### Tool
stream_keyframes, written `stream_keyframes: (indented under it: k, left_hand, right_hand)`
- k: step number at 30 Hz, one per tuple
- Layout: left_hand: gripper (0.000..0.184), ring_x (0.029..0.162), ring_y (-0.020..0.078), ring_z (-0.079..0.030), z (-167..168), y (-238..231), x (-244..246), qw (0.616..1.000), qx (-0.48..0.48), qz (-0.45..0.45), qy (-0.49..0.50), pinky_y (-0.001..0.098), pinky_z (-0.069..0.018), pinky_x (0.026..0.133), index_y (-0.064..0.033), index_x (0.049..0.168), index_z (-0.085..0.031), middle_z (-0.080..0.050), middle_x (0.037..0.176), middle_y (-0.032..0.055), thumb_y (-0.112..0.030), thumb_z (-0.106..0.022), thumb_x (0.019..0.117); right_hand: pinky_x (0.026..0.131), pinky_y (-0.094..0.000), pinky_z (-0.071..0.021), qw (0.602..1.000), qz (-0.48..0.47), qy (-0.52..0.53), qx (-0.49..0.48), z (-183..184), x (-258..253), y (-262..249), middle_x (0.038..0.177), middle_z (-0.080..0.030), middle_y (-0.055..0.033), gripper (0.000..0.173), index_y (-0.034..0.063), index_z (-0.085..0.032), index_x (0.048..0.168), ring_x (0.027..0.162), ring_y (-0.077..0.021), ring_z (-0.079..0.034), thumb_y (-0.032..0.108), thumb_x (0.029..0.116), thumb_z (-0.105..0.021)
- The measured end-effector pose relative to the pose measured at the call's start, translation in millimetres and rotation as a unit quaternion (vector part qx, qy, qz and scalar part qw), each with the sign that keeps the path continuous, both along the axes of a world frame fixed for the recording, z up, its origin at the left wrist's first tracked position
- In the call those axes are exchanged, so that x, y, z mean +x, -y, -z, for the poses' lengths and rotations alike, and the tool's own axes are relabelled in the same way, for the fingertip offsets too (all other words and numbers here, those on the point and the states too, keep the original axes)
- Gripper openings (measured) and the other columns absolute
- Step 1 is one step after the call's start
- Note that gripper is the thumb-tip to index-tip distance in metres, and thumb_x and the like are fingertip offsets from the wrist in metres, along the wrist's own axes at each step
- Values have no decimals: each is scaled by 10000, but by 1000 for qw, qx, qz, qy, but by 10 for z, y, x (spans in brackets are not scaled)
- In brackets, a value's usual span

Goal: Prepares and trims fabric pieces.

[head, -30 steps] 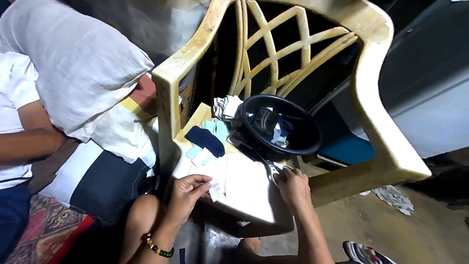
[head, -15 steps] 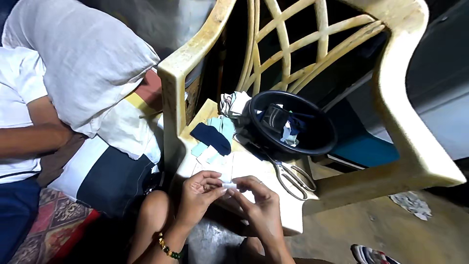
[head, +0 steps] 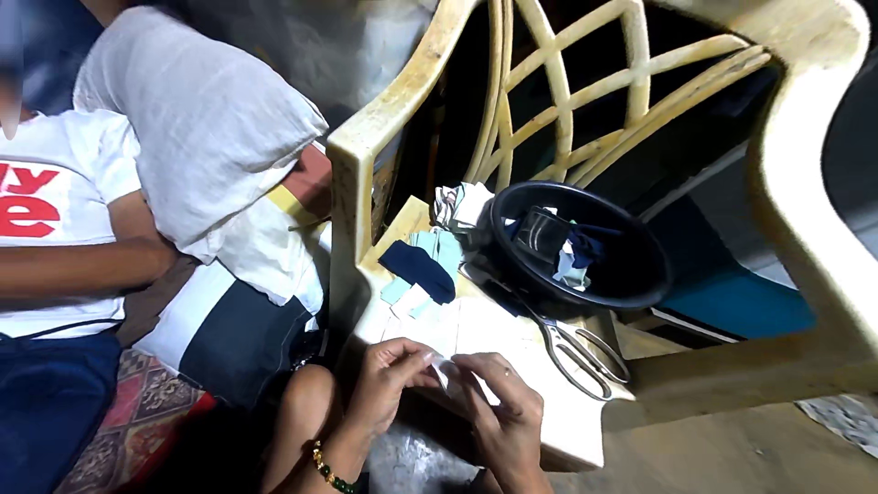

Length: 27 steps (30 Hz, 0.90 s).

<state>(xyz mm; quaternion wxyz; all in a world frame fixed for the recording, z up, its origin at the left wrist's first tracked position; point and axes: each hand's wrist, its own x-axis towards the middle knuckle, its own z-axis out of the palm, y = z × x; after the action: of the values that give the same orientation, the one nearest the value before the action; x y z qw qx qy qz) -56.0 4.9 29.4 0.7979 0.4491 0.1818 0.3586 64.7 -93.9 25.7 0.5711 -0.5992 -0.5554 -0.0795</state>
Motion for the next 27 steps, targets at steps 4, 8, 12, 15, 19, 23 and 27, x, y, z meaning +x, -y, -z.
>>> stream_keyframes:
  k: [4,8,12,15,19,23,27]
  left_hand:
    - [241,694,85,-698,-27,8,-3,999,-45,10,-13,257,-601,664,-39,834,-686,-723,790,29,30,-501,972]
    - [241,682,98,-700,-65,27,1,998,-63,3,-24,267,-607,656,-37,820,-674,-721,789,45,28,-502,976]
    - [206,635,58,-660,-105,-89,-27,992,20,-111,-47,239,-591,630,-46,872,-646,-678,738,-17,7,-490,995]
    - [140,617,77,-667,-123,-266,-39,970,54,-219,-87,249,-605,616,4,922,-620,-664,734,8,6,-511,1009]
    - [113,608,89,-668,-161,-404,-24,954,56,-261,-133,248,-603,596,22,978,-591,-657,762,38,-26,-510,1040]
    - [131,603,90,-648,-244,-512,23,947,75,-252,-185,243,-581,586,41,1048,-576,-636,778,58,-59,-493,1063]
    - [247,737,157,-641,-370,-722,153,899,214,-167,-344,330,-555,715,73,1173,-606,-645,909,142,-110,-468,1082]
  right_hand:
    - [934,-192,-509,999,0,11,47,108,-22,-7,985,-726,-23,128,98,-756,981,1012,-71,-657,150,974,-639]
    - [938,-192,-522,996,-33,-22,81,149,-52,-21,1030,-709,11,106,140,-748,1012,1049,-67,-650,160,989,-646]
    - [913,-207,-563,975,-113,-169,84,70,-107,45,1088,-746,51,147,182,-698,1070,1030,-54,-695,200,1054,-554]
    - [782,-235,-611,942,-150,-285,95,-11,-115,169,975,-764,4,121,188,-675,1072,857,-95,-736,229,1055,-562]
    - [586,-231,-608,907,-131,-395,63,-62,-150,368,802,-716,55,133,185,-694,1051,628,-55,-684,85,985,-635]
    - [626,-188,-580,916,-132,-379,-13,7,-104,546,912,-709,111,269,209,-696,999,690,-2,-655,-8,988,-537]
    - [753,-194,-586,916,-163,-358,-86,-2,-45,650,1081,-713,94,321,129,-768,1081,842,9,-662,-50,970,-525]
